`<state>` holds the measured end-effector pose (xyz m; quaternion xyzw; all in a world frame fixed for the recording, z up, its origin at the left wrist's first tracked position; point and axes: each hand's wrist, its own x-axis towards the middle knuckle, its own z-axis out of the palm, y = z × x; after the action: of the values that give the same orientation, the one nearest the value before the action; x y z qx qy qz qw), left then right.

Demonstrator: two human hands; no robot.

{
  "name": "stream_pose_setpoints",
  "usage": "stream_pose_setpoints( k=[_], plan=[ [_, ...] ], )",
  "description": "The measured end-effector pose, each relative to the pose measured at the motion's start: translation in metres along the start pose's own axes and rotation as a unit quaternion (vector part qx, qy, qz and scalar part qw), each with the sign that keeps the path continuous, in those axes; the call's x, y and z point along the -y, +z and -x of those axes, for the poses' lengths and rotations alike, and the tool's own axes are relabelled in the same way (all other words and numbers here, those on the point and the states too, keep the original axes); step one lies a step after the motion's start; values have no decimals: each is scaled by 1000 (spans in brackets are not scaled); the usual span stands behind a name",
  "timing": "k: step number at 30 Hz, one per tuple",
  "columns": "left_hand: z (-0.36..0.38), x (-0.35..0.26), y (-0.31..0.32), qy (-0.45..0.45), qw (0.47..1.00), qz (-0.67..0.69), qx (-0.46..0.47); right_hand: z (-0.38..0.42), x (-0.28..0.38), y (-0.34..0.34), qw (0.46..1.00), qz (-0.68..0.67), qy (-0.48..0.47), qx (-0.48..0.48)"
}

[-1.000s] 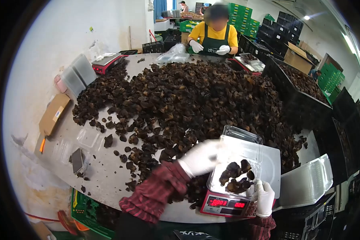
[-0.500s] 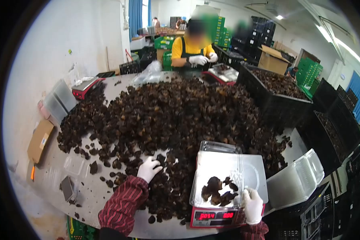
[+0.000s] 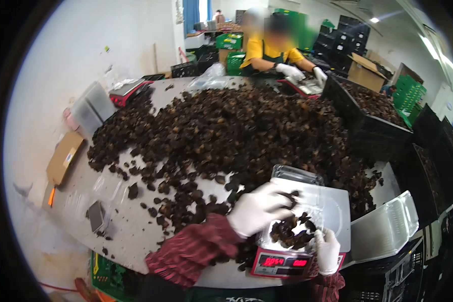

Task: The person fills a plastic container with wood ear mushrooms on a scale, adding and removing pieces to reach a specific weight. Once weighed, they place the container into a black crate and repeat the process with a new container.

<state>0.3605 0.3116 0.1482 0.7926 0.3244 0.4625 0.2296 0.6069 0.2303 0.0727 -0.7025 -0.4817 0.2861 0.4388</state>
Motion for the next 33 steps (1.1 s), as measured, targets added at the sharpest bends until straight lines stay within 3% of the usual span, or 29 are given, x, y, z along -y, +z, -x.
stream_pose_setpoints(
  k=[2,4,8,10,11,13,14,16,17,19,20,22,23,25,30,32,33],
  plan=[
    [-1,-6,35,41,976,-108,185,5,31,3,1000,-21,15,10],
    [5,-4,61,78,949,-175,249,1,25,4,998,-43,27,22],
    [16,-8,56,103,964,-177,172,-2,19,-3,999,-37,15,24],
    [14,-8,32,153,978,-114,79,-3,18,-8,999,-42,10,26],
    [11,-5,13,98,982,-72,147,-3,18,-12,997,-71,27,12],
    [27,17,-20,25,992,-90,87,-1,26,-19,996,-82,33,-19],
    [52,56,-29,-3,979,-194,69,-2,18,-23,994,-101,42,-28],
    [78,78,-66,-210,943,-198,167,0,16,-31,994,-88,51,-30],
    [89,85,-77,-274,894,-270,231,1,15,-31,994,-88,54,-37],
    [114,95,-80,-303,844,-342,280,3,15,-32,995,-73,46,-41],
    [134,114,-77,-266,899,-258,234,6,21,-29,994,-82,58,-52],
    [147,130,-71,-265,925,-220,158,10,25,-26,996,-69,41,-38],
    [153,138,-70,-259,927,-218,163,10,20,-25,997,-67,28,-38],
    [159,146,-68,-240,954,-173,54,11,18,-25,997,-67,24,-37],
    [146,153,-75,-295,951,37,-89,12,22,-27,997,-67,25,-32],
    [114,115,-68,-327,921,167,-132,13,27,-27,999,-37,23,-19],
    [96,92,-59,-260,943,162,-133,16,40,-25,1000,-5,7,-29]
  ],
)
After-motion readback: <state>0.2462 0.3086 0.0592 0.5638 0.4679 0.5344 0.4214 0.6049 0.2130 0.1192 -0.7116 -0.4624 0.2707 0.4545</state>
